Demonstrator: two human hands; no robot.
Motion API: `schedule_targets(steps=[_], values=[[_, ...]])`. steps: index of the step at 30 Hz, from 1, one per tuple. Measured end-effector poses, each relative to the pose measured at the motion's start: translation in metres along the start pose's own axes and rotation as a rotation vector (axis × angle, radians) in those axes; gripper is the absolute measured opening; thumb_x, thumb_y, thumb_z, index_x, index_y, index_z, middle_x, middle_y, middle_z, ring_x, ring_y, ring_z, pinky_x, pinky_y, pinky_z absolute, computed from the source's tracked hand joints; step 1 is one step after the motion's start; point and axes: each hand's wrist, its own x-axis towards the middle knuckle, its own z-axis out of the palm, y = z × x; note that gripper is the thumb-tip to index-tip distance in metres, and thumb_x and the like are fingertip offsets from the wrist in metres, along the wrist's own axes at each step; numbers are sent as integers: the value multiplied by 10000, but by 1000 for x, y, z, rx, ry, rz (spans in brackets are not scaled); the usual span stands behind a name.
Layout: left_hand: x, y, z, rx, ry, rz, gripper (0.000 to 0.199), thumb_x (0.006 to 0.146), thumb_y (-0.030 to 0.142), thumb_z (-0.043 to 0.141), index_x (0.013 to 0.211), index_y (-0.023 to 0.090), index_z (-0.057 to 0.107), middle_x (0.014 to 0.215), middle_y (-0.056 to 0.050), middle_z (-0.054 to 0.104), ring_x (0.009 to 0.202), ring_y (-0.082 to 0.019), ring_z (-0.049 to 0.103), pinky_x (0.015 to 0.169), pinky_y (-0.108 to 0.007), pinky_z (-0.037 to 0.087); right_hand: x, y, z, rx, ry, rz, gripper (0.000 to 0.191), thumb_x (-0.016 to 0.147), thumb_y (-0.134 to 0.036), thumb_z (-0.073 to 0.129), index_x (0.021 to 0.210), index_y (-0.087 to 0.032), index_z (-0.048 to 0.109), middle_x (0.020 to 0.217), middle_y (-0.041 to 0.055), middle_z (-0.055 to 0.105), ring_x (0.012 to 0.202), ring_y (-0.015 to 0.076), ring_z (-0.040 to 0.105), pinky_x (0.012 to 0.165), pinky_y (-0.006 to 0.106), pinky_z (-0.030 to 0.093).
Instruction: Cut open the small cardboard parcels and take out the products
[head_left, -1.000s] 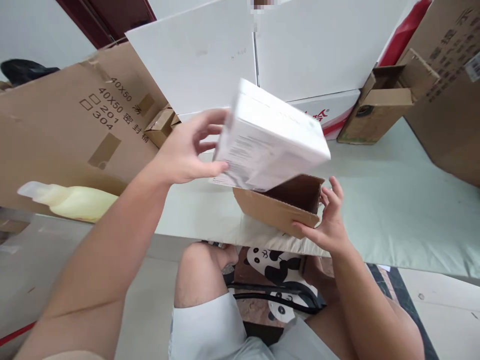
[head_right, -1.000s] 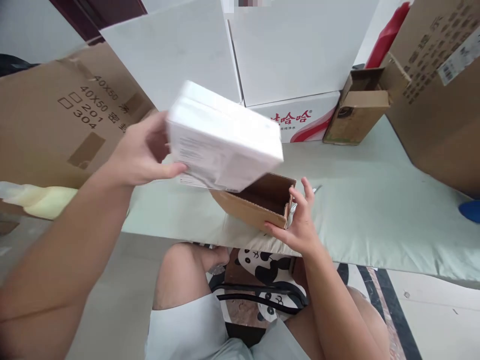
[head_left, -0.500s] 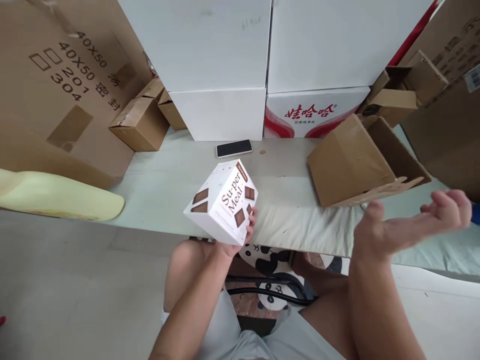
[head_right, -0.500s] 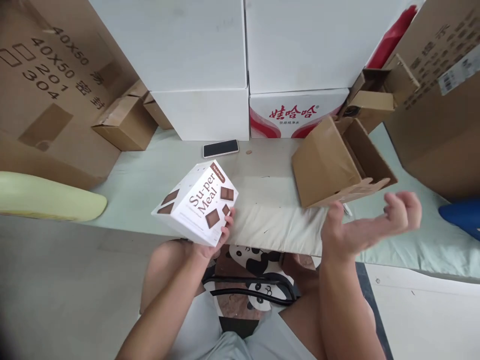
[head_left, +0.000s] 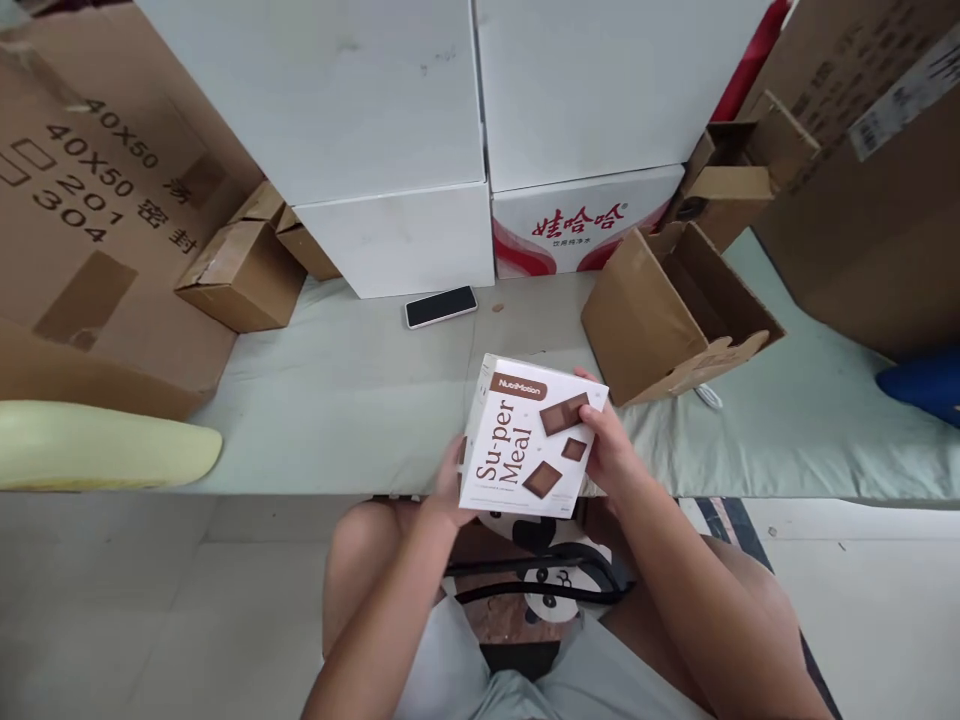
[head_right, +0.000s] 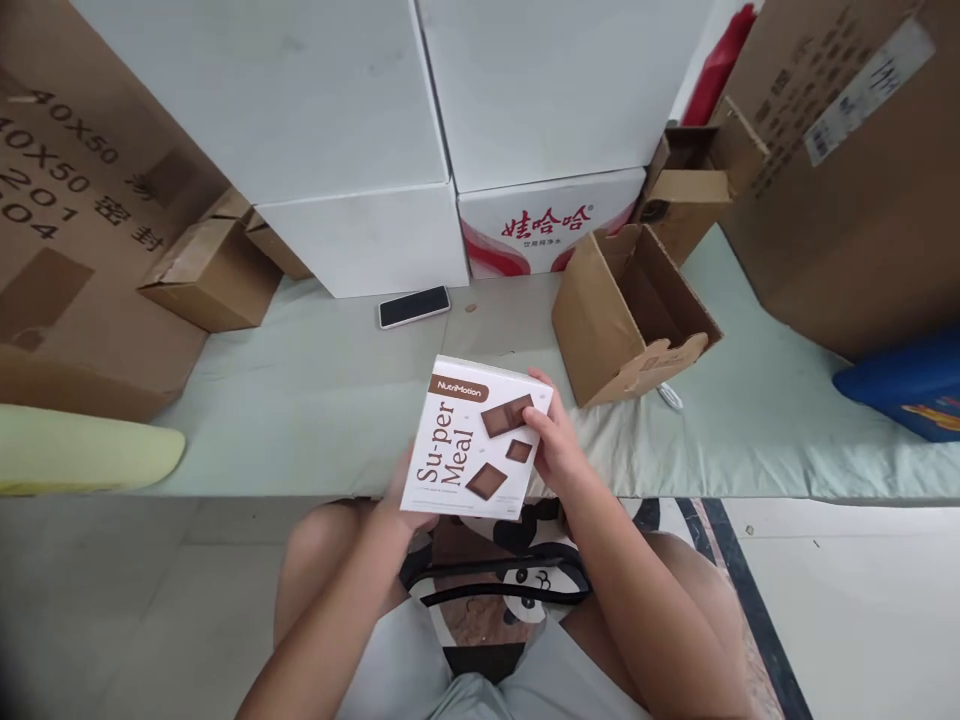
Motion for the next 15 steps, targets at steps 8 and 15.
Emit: schedule_targets(steps=[8,15], values=[[-3,8,-13,-145,77,-3,997,696,465,912,1532,356,380,1491,-86,602,1374,-334,568,1083,-425,523,7,4,-3,-196,93,1,821,763,-618,760,1408,-338,336,1287,76,668,1077,260,712,835,408,626],[34,59,-18,-104,166,136,821,813,555,789,1511,394,387,1524,-62,571,1252,-301,642,801,-353,624,8,-8,28,-416,-73,-72,831,805,-567,714,1487,-319,308,1310,89,656,1114,244,659,929,431,570]])
